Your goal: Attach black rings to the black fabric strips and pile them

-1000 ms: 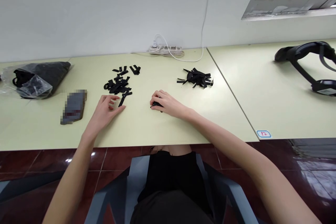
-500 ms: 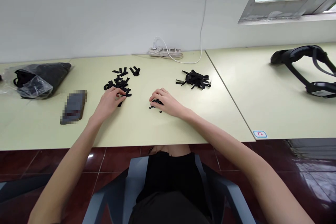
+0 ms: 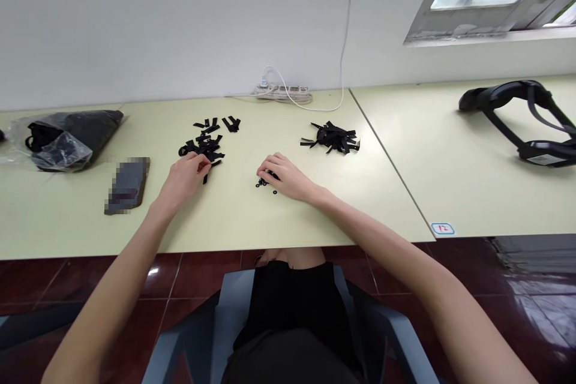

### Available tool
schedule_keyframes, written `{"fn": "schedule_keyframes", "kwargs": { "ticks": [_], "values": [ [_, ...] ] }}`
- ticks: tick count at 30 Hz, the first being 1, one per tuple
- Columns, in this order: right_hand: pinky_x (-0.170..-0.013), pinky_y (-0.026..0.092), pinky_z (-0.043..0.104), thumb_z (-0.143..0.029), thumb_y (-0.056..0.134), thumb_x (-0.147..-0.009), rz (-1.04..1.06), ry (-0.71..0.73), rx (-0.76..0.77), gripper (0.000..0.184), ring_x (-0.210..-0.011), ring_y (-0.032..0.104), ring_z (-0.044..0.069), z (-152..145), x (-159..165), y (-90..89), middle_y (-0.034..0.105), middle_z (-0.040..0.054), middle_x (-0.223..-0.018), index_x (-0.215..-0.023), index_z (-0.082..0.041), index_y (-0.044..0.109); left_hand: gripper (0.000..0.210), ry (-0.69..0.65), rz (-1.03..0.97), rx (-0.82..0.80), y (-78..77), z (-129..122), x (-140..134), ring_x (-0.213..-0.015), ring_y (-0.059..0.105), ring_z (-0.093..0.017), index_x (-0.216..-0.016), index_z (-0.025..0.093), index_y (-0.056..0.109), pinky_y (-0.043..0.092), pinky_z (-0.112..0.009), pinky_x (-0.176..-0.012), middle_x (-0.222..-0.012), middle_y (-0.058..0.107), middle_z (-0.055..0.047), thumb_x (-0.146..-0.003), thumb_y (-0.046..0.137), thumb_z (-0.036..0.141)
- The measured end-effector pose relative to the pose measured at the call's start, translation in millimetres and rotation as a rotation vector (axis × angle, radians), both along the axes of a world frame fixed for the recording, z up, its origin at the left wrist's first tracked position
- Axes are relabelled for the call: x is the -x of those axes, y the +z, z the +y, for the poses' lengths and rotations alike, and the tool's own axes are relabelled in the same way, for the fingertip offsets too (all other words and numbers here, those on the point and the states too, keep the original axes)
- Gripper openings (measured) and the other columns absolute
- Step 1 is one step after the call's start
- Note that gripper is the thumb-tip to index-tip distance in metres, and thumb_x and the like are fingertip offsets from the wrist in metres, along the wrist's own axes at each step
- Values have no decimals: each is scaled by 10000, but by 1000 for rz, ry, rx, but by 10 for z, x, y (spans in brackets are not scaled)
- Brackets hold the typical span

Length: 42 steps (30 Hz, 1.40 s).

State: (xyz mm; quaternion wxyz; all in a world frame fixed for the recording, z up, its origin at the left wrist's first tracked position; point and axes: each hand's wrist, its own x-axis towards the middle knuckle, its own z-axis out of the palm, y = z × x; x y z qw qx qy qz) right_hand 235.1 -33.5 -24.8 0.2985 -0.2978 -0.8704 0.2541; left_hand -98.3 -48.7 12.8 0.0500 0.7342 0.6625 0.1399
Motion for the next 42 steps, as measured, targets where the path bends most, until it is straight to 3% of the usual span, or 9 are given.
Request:
{"fn": "schedule_keyframes", "kwargs": {
  "ticks": [7,11,15,20,24,29,38,42],
  "values": [
    [-1120,490,442,-356,449,-1247,3,-17,-20,349,-1177,609,296,-8,1,1,790,130,-1212,-1119,-218,743,185,31,-104,-74,-44,52,48,-1142,670,-359,-1019,253,591,516,-475,-1025,-1153,693,-134,-1063,511,414],
    [-1108,493,445,-332,465,-1242,24,-30,-39,330,-1166,617,293,7,-1,-21,803,120,-1206,-1117,-217,748,178,149,-237,-54,31,201,70,-1030,673,-295,-1042,253,577,508,-409,-952,-1119,736,-101,-1097,516,411],
    [-1107,496,451,-312,480,-1236,44,-45,-48,316,-1170,633,293,30,-4,-42,812,117,-1205,-1121,-213,757,86,236,-533,-28,103,462,35,-830,679,-230,-1062,247,587,517,-368,-837,-1027,774,-61,-1082,585,331],
    [-1104,497,445,-282,486,-1232,39,-56,-68,298,-1182,644,295,41,-12,-51,821,113,-1214,-1126,-216,756,135,268,-820,-69,65,837,-83,-859,764,-200,-1095,234,616,580,-359,-908,-1007,760,-39,-984,653,165],
    [-1106,498,438,-241,496,-1218,36,-55,-73,269,-1181,643,288,37,-19,-54,824,105,-1220,-1135,-221,752,198,205,-818,-193,-27,957,-155,-1029,802,-226,-1094,228,638,622,-364,-970,-1162,785,-81,-917,705,169],
    [-1098,503,441,-232,486,-1209,24,-57,-73,275,-1180,638,283,37,-18,-67,823,105,-1222,-1146,-221,753,298,47,-605,-266,-82,814,-113,-1132,777,-248,-1156,246,704,651,-389,-998,-1201,806,-83,-867,738,182],
    [-1100,504,455,-218,495,-1195,45,-53,-98,254,-1175,644,292,56,-55,-85,818,109,-1197,-1129,-217,741,181,10,-576,-352,-44,731,-80,-1061,777,-233,-1080,255,740,648,-385,-932,-1237,803,-84,-908,770,205],
    [-1101,510,459,-216,498,-1191,86,-94,-108,245,-1180,653,291,35,-75,-23,805,115,-1177,-1119,-213,731,145,10,-641,-428,113,690,-171,-1016,785,-226,-1019,255,743,628,-382,-874,-1159,808,-53,-923,826,326]
  ]
}}
